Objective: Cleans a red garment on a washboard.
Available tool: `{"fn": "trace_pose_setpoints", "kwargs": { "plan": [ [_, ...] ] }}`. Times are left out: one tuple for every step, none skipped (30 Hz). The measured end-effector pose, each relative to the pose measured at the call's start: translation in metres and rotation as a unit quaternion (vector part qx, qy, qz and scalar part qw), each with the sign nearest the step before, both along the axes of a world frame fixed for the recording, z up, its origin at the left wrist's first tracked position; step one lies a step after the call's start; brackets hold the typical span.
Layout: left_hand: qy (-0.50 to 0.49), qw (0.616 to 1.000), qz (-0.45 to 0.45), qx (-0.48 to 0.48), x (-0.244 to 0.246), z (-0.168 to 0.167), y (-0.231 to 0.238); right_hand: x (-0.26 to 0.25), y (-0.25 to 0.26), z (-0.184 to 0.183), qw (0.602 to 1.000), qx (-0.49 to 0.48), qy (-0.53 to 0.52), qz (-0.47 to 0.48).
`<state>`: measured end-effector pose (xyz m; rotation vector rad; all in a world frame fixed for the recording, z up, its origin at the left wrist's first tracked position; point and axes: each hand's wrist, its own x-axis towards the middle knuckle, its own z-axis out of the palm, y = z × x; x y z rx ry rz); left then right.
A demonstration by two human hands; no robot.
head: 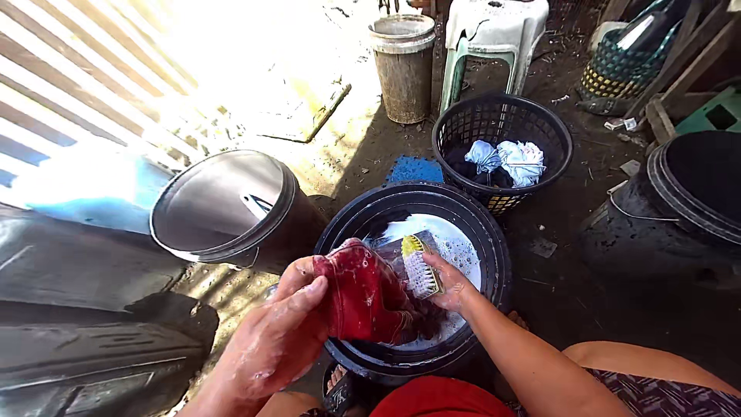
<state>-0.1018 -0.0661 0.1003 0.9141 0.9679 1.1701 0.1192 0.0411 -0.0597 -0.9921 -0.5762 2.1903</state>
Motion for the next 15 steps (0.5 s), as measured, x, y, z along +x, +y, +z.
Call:
{"fn": "trace_pose_setpoints", "kwargs": {
  "plan": [
    [0.011,1.0,-0.009,0.024,-0.008,0.007,-0.007,-0.001,0.003,0.015,0.999,0.029,0.027,-0.01],
    [0.025,0.998,-0.016,0.048,-0.017,0.012,-0.014,-0.001,0.006,0.032,0.997,0.065,0.043,-0.02],
    [0.041,0.996,-0.019,0.075,-0.026,0.014,-0.02,0.002,0.011,0.05,0.992,0.106,0.055,-0.033],
    [0.063,0.993,-0.024,0.098,-0.036,0.016,-0.025,0.005,0.018,0.067,0.986,0.142,0.068,-0.054],
    [0.096,0.988,-0.035,0.115,-0.048,0.016,-0.027,0.009,0.026,0.082,0.979,0.172,0.081,-0.08],
    [0.125,0.984,-0.03,0.12,-0.058,0.016,-0.028,0.012,0.034,0.095,0.969,0.202,0.088,-0.108],
    [0.147,0.982,-0.008,0.116,-0.065,0.014,-0.027,0.013,0.044,0.104,0.96,0.224,0.099,-0.136],
    [0.163,0.98,0.019,0.111,-0.07,0.01,-0.022,0.012,0.056,0.108,0.953,0.237,0.102,-0.16],
    [0.174,0.979,0.049,0.096,-0.073,0.003,-0.014,0.01,0.068,0.108,0.948,0.248,0.093,-0.176],
    [0.177,0.979,0.076,0.073,-0.076,-0.007,-0.003,0.006,0.082,0.101,0.947,0.254,0.071,-0.183],
    [0.177,0.979,0.098,0.036,-0.079,-0.022,0.009,0.001,0.095,0.088,0.95,0.252,0.038,-0.18],
    [0.178,0.977,0.117,-0.018,-0.082,-0.043,0.021,-0.003,0.107,0.069,0.956,0.24,-0.015,-0.17],
    [0.184,0.97,0.132,-0.084,-0.084,-0.069,0.03,-0.006,0.117,0.045,0.959,0.223,-0.09,-0.15],
    [0.191,0.958,0.139,-0.161,-0.087,-0.098,0.037,-0.007,0.125,0.019,0.954,0.207,-0.182,-0.12],
    [0.193,0.942,0.135,-0.239,-0.09,-0.127,0.04,-0.005,0.13,-0.009,0.939,0.195,-0.27,-0.089]
  ]
}}
